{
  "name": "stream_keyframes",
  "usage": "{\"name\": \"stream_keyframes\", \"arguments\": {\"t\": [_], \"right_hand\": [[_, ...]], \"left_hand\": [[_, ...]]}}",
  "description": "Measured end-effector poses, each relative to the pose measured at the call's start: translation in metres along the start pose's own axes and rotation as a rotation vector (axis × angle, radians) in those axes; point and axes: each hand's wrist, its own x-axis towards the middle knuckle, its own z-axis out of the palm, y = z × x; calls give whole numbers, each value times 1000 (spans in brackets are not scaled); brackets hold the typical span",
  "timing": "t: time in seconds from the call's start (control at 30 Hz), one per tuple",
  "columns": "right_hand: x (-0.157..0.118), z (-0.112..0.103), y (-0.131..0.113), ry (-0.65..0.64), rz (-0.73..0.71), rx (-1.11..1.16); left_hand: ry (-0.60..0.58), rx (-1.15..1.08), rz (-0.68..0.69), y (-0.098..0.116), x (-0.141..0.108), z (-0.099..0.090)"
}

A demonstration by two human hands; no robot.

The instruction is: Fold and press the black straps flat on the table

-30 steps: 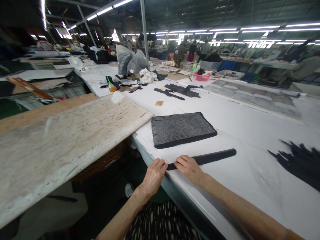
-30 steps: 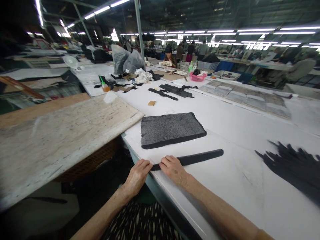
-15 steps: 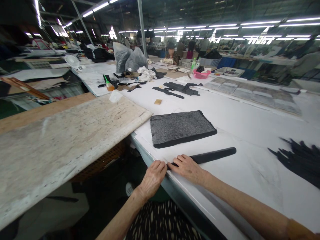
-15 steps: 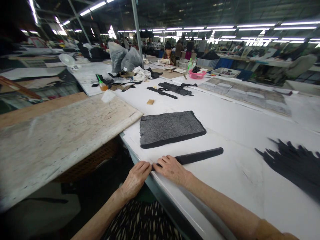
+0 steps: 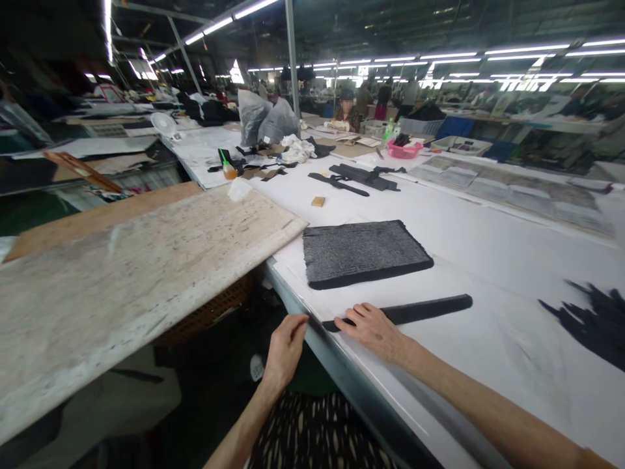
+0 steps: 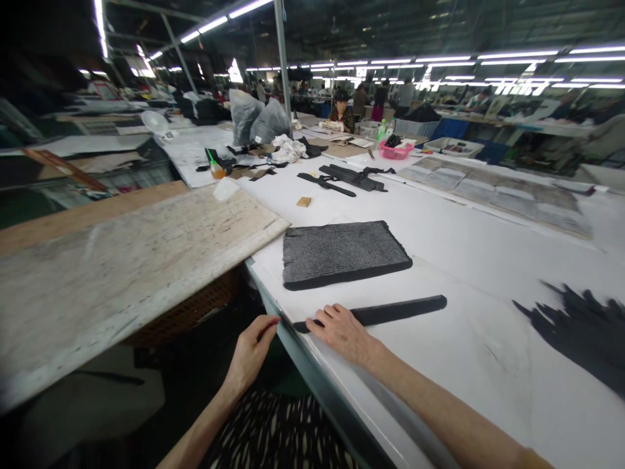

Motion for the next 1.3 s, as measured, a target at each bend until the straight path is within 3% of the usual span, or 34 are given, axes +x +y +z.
{"name": "stream_keyframes", "arguments": {"t": [0.13, 0.37, 0.53, 0.73, 0.97, 1.3], "right_hand": [[17, -1, -7, -4, -29, -2], [28, 4, -5, 30, -89, -9], [16, 14, 12, 76, -173, -7], [-3, 21, 25, 121, -116, -16], [-16, 18, 29, 157, -77, 40], [-27, 10, 32, 181, -126, 35]], "left_hand": [[-156, -193, -256, 6, 11, 6], [-122, -394, -405, 2, 21, 12], [-138, -442, -451, 0, 20, 10], [-151, -457, -486, -7, 20, 9], [-121, -432, -556, -35, 11, 1], [-48, -424, -659, -71, -6, -3]]}}
